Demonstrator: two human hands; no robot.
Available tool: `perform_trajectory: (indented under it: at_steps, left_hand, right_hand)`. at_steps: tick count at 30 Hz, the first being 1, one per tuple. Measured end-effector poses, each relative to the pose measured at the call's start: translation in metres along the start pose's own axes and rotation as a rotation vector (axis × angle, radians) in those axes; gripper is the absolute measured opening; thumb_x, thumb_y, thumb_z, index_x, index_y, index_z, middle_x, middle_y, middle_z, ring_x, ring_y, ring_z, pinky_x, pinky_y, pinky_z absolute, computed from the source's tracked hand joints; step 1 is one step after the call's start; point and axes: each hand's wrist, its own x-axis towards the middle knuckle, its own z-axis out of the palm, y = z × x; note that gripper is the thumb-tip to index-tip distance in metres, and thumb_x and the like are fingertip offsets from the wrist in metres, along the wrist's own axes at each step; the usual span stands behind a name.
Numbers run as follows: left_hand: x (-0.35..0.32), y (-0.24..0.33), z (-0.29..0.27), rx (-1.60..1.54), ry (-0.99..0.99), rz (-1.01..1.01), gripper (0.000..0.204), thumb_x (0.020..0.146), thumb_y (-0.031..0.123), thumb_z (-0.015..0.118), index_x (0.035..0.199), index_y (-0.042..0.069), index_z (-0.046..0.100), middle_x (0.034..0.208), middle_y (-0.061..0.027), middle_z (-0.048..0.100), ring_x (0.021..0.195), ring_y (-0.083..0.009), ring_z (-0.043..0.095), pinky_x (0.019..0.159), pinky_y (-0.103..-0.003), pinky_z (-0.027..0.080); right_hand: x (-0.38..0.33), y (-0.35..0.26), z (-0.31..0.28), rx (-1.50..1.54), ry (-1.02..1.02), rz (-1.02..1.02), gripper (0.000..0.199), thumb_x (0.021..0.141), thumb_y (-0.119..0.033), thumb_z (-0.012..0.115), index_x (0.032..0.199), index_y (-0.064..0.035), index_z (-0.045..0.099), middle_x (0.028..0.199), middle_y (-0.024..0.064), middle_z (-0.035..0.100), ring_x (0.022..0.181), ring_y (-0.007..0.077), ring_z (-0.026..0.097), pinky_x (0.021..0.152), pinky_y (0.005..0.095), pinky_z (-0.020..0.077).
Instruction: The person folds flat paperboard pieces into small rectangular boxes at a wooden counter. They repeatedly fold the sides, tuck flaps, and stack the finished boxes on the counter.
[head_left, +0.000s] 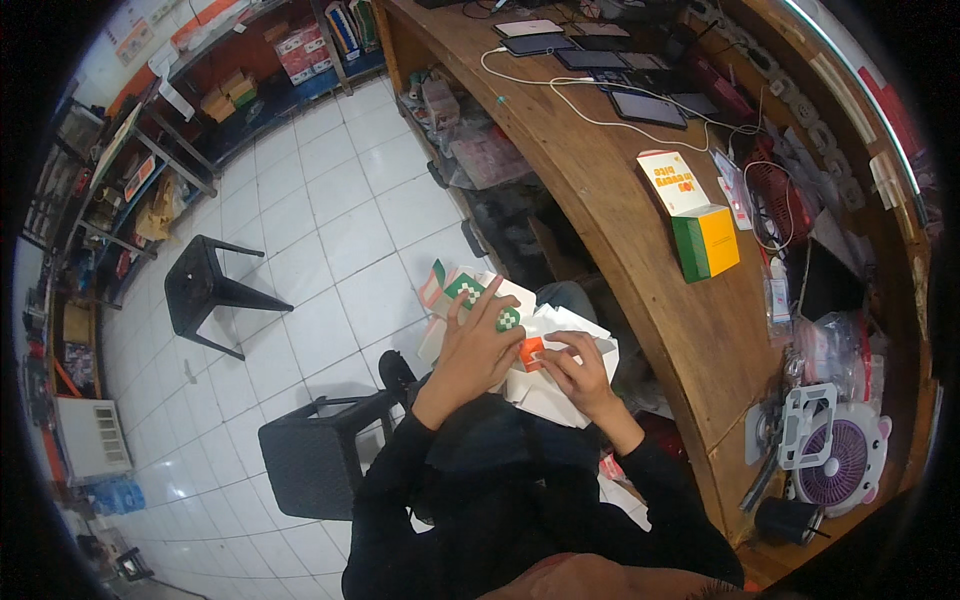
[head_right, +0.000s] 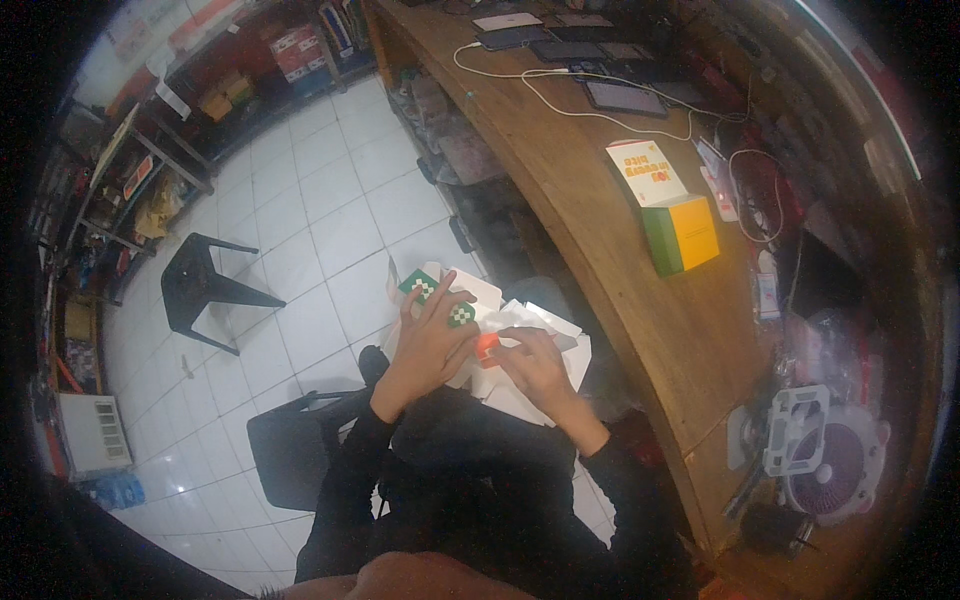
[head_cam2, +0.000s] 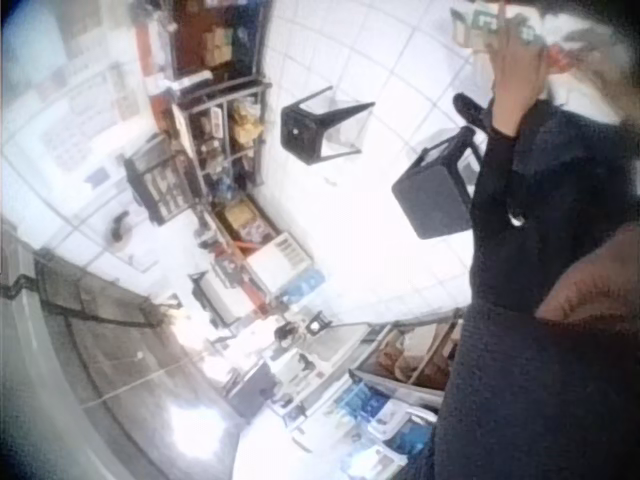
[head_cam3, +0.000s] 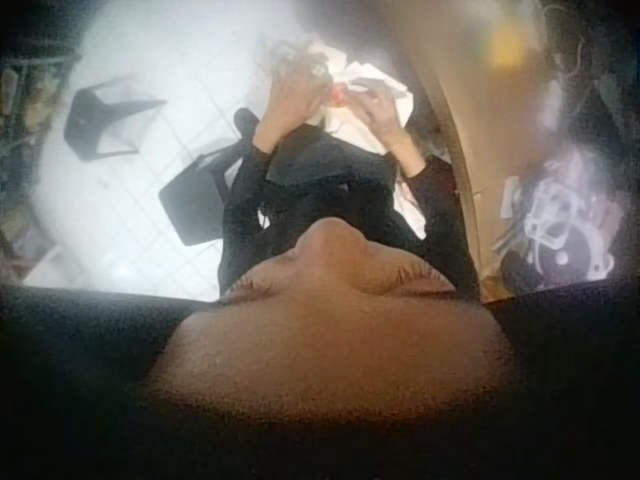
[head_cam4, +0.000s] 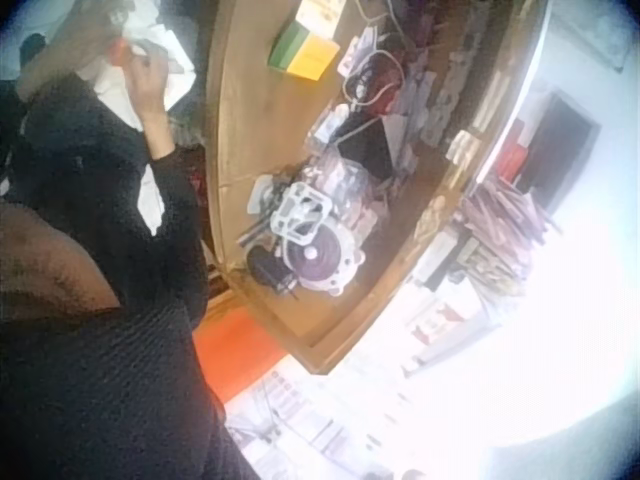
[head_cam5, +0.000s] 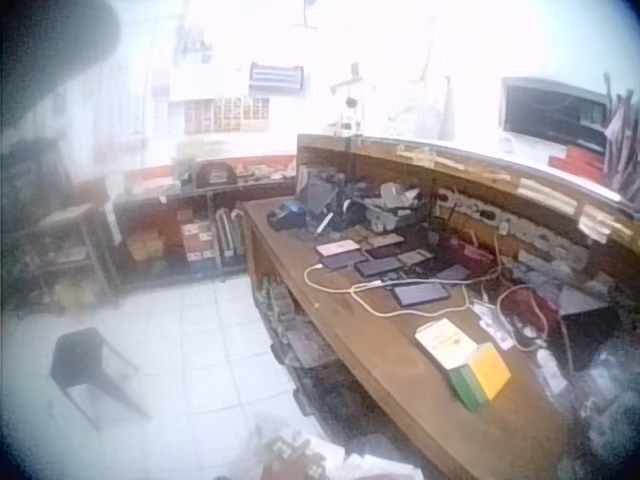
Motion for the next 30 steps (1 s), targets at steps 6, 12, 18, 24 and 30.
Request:
perform_trajectory:
  at_steps: [6, 12, 18, 24, 30]
  left_hand:
    - [0.0, -0.002, 0.006, -0.005, -0.011, 0.011, 0.01, 0.088, 0.025, 0.061, 0.092, 0.018, 0.067, 0.129, -0.0068, 0.05, 0.143, -0.0285, 0.027, 0.109, -0.06, 0.013]
    - [-0.004, 0.0, 0.004, -0.002, -0.048, 0.019, 0.012, 0.089, 0.024, 0.059, 0.093, 0.016, 0.067, 0.131, -0.0057, 0.05, 0.142, -0.025, 0.029, 0.11, -0.057, 0.015]
    - [-0.01, 0.0, 0.001, -0.045, -0.065, 0.026, 0.012, 0.089, 0.026, 0.06, 0.092, 0.017, 0.067, 0.133, -0.0066, 0.05, 0.141, -0.0264, 0.029, 0.111, -0.057, 0.013]
    - [-0.014, -0.001, 0.002, -0.003, 0.026, -0.035, 0.01, 0.086, 0.026, 0.064, 0.091, 0.019, 0.069, 0.134, -0.0065, 0.048, 0.142, -0.0285, 0.027, 0.11, -0.058, 0.009]
    - [-0.037, -0.012, -0.016, -0.169, 0.256, -0.201, 0.014, 0.085, 0.024, 0.062, 0.086, 0.017, 0.074, 0.135, -0.0087, 0.048, 0.142, -0.0377, 0.021, 0.11, -0.052, 0.003]
  right_hand:
    - [0.013, -0.002, 0.002, -0.03, -0.036, -0.052, 0.019, 0.076, -0.001, 0.074, 0.093, -0.0017, 0.066, 0.1, 0.0104, 0.067, 0.092, 0.0272, 0.063, 0.079, 0.0361, 0.0507]
    - [0.013, -0.004, -0.002, 0.016, -0.216, 0.127, 0.017, 0.081, -0.004, 0.071, 0.094, 0.0003, 0.062, 0.101, 0.0132, 0.068, 0.09, 0.0273, 0.065, 0.077, 0.035, 0.0505]
    - [0.035, -0.006, -0.016, 0.406, -0.399, 0.45, 0.022, 0.087, -0.005, 0.068, 0.105, -0.0024, 0.056, 0.089, 0.0146, 0.067, 0.077, 0.026, 0.065, 0.071, 0.0327, 0.0501]
    - [0.044, -0.028, -0.032, -0.017, -0.279, 0.309, 0.025, 0.09, -0.011, 0.065, 0.111, -0.0015, 0.056, 0.103, 0.016, 0.065, 0.098, 0.0268, 0.062, 0.082, 0.0366, 0.0466]
    - [0.05, -0.03, -0.066, 0.393, 0.082, 0.299, 0.019, 0.081, -0.005, 0.067, 0.099, -0.0017, 0.062, 0.099, 0.0122, 0.062, 0.096, 0.027, 0.059, 0.088, 0.0375, 0.0433]
